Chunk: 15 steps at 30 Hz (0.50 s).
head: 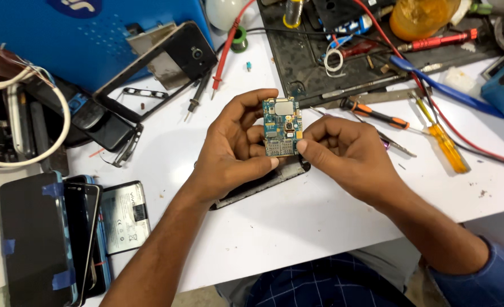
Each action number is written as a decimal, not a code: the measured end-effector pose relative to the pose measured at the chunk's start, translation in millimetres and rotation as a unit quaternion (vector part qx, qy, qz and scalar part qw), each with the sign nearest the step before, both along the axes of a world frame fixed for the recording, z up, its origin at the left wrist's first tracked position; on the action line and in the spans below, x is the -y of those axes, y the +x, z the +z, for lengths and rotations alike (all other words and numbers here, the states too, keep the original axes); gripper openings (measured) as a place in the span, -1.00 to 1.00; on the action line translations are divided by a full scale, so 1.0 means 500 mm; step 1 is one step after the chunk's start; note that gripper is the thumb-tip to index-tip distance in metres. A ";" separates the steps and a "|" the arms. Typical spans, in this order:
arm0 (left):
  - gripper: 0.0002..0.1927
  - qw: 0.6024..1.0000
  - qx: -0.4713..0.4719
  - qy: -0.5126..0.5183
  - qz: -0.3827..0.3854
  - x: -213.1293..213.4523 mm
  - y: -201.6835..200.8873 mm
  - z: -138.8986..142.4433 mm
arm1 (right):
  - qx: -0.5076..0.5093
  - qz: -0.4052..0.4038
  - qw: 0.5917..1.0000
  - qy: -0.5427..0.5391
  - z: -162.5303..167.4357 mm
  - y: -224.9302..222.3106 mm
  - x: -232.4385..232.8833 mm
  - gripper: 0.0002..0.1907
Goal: The person repairs a disassembled smartphone at a cluttered workbench. They lift the motherboard out of the phone frame, turn it over in both hands, and use a screwdriver to work on small components on the board, at one point holding the board up near a multimeter before resuming screwdriver work.
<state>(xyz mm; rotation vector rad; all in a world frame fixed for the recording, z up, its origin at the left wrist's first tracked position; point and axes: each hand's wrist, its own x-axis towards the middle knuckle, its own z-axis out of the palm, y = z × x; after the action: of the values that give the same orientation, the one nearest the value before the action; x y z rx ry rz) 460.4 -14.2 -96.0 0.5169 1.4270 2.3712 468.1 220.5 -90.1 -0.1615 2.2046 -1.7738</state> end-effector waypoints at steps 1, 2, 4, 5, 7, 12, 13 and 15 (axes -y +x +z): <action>-0.15 1.000 -0.009 -0.004 0.005 0.000 -0.006 0.009 | 0.003 0.012 1.000 -0.004 0.011 -0.016 -0.006 -0.79; -0.15 1.000 -0.019 -0.009 0.012 0.000 -0.012 0.020 | 0.006 0.025 1.000 -0.009 0.023 -0.030 -0.009 -0.80; -0.17 0.999 -0.035 -0.013 0.031 0.003 -0.026 0.044 | -0.006 0.047 0.999 -0.025 0.048 -0.059 -0.010 -0.80; -0.18 0.998 -0.041 -0.013 0.042 0.006 -0.031 0.053 | -0.020 0.055 0.998 -0.036 0.057 -0.072 -0.008 -0.81; -0.25 0.994 -0.058 -0.037 0.084 0.010 -0.053 0.077 | -0.060 0.050 0.995 -0.056 0.082 -0.110 -0.002 -0.82; -0.47 0.979 -0.068 -0.080 0.177 0.034 -0.122 0.115 | -0.288 0.078 0.954 -0.003 0.114 -0.179 0.029 -0.88; -0.50 0.976 -0.072 -0.086 0.185 0.036 -0.133 0.114 | -0.295 0.080 0.952 0.009 0.107 -0.188 0.032 -0.89; -0.56 0.971 -0.083 -0.099 0.201 0.037 -0.130 0.101 | -0.311 0.080 0.946 0.031 0.078 -0.187 0.036 -0.90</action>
<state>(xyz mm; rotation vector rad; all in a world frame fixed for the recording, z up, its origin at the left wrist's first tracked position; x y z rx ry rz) 395.2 -32.9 -45.6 0.4110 1.9817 2.4865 374.5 202.7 -51.3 -0.9769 2.5528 -1.7173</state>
